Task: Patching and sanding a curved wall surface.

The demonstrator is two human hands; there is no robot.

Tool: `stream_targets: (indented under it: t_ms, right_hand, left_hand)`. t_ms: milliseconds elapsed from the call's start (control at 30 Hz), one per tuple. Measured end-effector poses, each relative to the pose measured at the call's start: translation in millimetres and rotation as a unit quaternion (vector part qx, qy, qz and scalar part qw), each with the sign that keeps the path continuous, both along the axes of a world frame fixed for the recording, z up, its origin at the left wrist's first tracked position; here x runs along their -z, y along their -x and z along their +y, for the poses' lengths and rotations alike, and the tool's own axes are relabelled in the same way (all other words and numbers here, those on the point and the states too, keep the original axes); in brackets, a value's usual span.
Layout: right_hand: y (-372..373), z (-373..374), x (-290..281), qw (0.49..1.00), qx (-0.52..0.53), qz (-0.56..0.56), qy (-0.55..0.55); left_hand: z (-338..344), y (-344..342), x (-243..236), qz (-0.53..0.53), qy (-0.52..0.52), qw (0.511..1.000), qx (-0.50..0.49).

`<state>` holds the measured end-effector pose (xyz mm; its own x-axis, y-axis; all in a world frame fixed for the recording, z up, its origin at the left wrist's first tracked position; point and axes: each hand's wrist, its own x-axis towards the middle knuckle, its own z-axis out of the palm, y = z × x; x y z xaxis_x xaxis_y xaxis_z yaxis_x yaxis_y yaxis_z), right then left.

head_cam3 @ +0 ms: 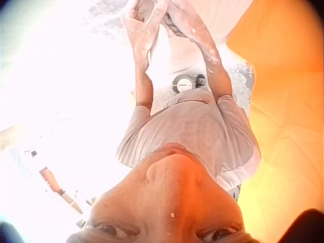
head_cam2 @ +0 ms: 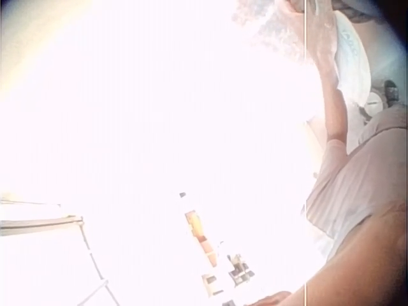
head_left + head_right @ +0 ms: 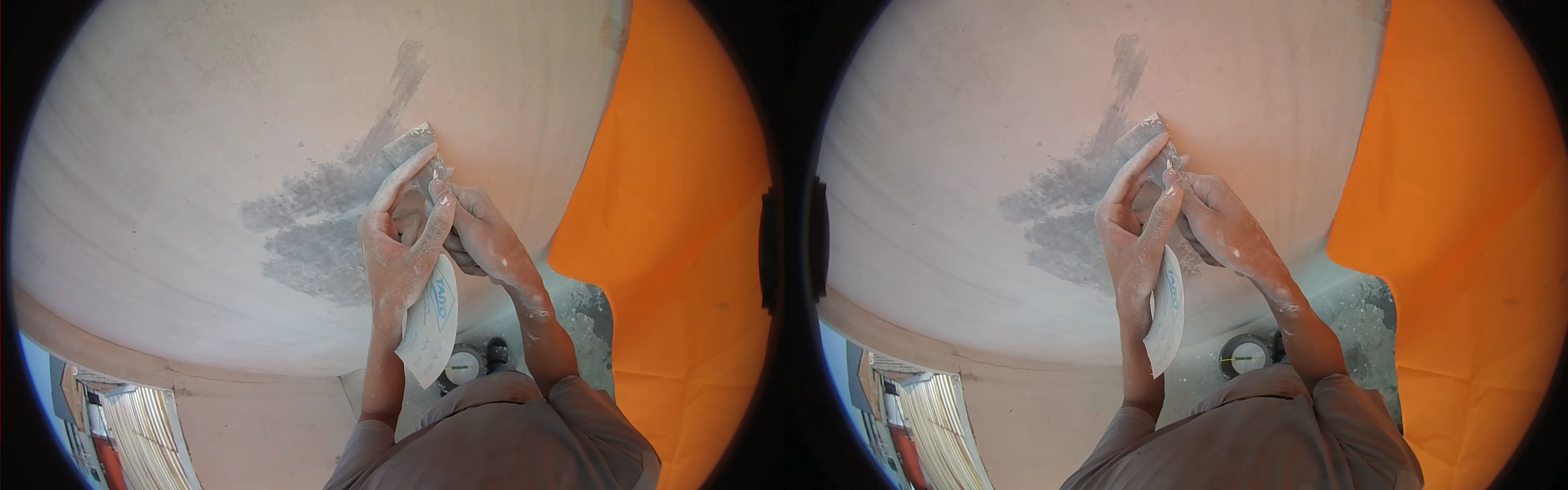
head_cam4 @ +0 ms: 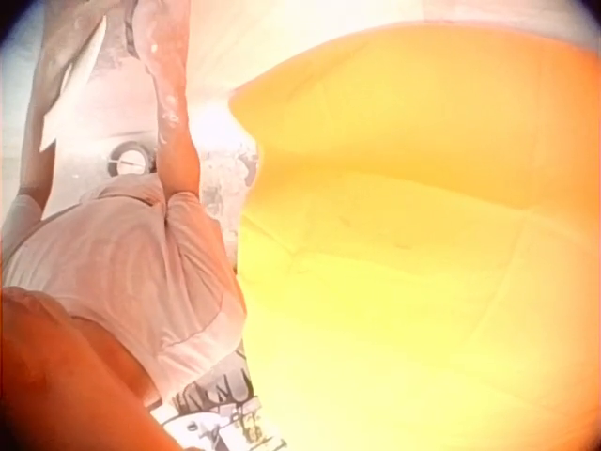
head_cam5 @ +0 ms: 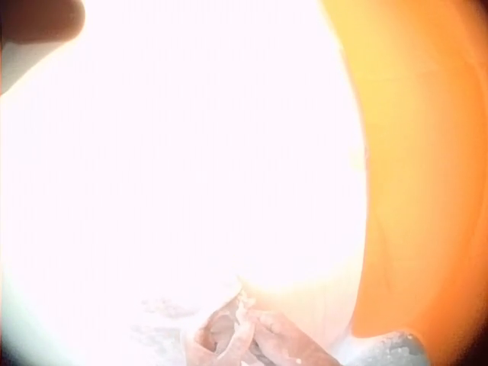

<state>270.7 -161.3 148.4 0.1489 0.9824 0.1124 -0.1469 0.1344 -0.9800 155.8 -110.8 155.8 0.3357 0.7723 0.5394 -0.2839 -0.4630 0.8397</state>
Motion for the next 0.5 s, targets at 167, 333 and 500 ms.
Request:
stream_targets:
  t_ms: [167,333,500]
  right_hand:
    - [0.0,1.8,-18.1,1.000,-0.003,0.003,-0.023]
    - [8.1,-4.9,39.2,0.999,0.013,0.034,-0.001]
    - [3.0,-10.7,44.6,0.996,0.005,0.086,0.035]
  left_hand:
    - [-5.3,4.4,-34.7,0.002,0.011,1.000,0.011]
    - [-7.0,9.5,16.0,0.067,0.072,0.995,0.024]
    - [-13.9,2.2,13.2,0.071,0.093,0.993,0.023]
